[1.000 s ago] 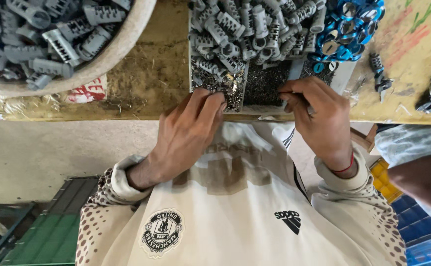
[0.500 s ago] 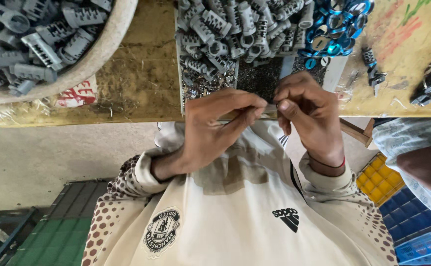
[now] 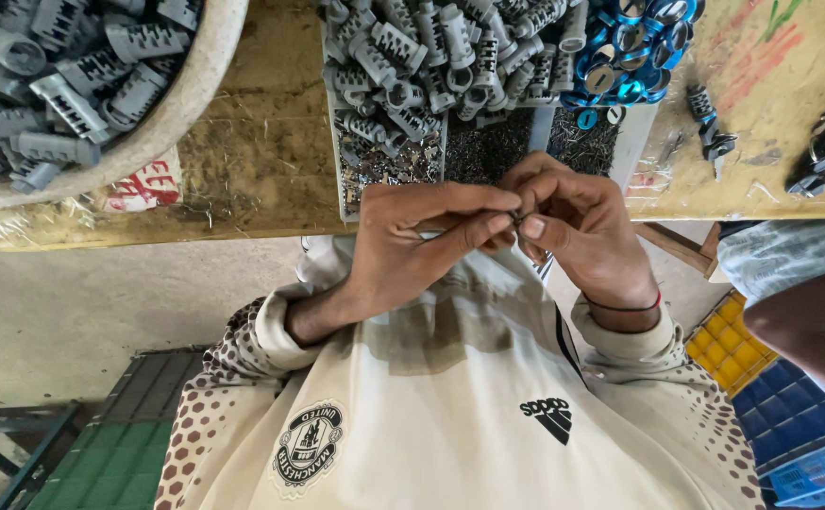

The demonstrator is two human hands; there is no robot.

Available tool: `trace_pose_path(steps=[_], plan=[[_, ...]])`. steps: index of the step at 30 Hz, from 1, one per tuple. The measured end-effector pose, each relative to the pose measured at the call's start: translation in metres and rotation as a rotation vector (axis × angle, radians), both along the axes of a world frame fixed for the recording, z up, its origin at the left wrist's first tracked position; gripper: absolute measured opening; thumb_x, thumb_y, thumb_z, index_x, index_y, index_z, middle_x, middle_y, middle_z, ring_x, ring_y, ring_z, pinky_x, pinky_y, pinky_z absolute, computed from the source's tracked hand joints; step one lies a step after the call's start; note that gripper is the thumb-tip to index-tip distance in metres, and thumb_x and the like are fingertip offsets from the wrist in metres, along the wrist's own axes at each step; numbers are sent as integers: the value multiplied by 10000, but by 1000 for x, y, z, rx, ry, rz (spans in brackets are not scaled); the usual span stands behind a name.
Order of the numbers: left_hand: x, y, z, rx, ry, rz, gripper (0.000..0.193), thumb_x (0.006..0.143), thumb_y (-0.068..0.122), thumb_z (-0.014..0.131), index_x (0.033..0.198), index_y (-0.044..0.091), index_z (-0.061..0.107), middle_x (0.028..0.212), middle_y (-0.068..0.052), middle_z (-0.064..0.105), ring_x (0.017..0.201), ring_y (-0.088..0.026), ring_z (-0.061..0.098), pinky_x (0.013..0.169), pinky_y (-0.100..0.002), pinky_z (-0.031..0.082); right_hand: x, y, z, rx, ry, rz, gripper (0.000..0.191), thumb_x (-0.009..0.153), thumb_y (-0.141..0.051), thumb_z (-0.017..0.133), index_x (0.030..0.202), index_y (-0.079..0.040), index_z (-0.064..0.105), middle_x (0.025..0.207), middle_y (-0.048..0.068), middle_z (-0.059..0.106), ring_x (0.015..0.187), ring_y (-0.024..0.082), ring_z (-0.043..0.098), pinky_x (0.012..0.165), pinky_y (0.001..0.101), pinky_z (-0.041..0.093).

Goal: The person sits at a workbench and assembles small razor cartridge components by hand. They pick small metal and plastic parts from a divided tray, fit the parts together between their fingers, and place finished assemblies aside, repeating the cycle continuously.

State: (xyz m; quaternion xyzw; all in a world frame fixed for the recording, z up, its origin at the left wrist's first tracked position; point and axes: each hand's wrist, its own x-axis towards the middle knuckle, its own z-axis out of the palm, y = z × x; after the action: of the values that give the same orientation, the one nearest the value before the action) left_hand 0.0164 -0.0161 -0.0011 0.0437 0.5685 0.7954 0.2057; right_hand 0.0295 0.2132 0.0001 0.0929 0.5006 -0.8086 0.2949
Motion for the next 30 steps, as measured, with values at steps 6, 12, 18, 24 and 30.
trace_pose_path(steps=[6,12,18,24,30], plan=[[-4,-6,-3,-2,140,-81,238,1017,-8,747,1231,94,730,1060,-78,789,873,-150,810,776,-246,713,-2,6,5,66,59,91,171,987,-92,770,1052,47,693,1145,142,601,820,90,580,741,224,486],[-3,-10,6,-327,299,-99,286,988,17,729,1267,57,684,1088,-98,780,889,-134,791,731,-221,668,0,-7,27,997,917,172,196,898,-22,843,1048,-12,717,1121,118,640,948,186,669,795,295,559],[-13,-21,8,-200,-99,-437,152,967,75,722,1114,46,745,838,-56,794,659,-76,752,577,-204,627,-20,-9,39,259,-176,129,381,809,-19,812,1125,-147,643,969,80,710,731,156,686,592,264,578],[-9,-16,-5,-135,151,-259,175,943,19,749,1118,15,734,988,-70,784,775,-82,761,676,-210,648,-24,14,45,1571,742,477,93,954,-94,813,1020,-92,748,939,94,656,715,281,658,631,395,515],[-6,-9,-6,-104,147,-232,158,990,23,724,1146,6,708,947,-55,760,775,-92,743,681,-226,626,-15,24,28,1462,636,395,91,1012,-75,735,1057,-40,664,983,94,640,772,287,660,681,424,509]])
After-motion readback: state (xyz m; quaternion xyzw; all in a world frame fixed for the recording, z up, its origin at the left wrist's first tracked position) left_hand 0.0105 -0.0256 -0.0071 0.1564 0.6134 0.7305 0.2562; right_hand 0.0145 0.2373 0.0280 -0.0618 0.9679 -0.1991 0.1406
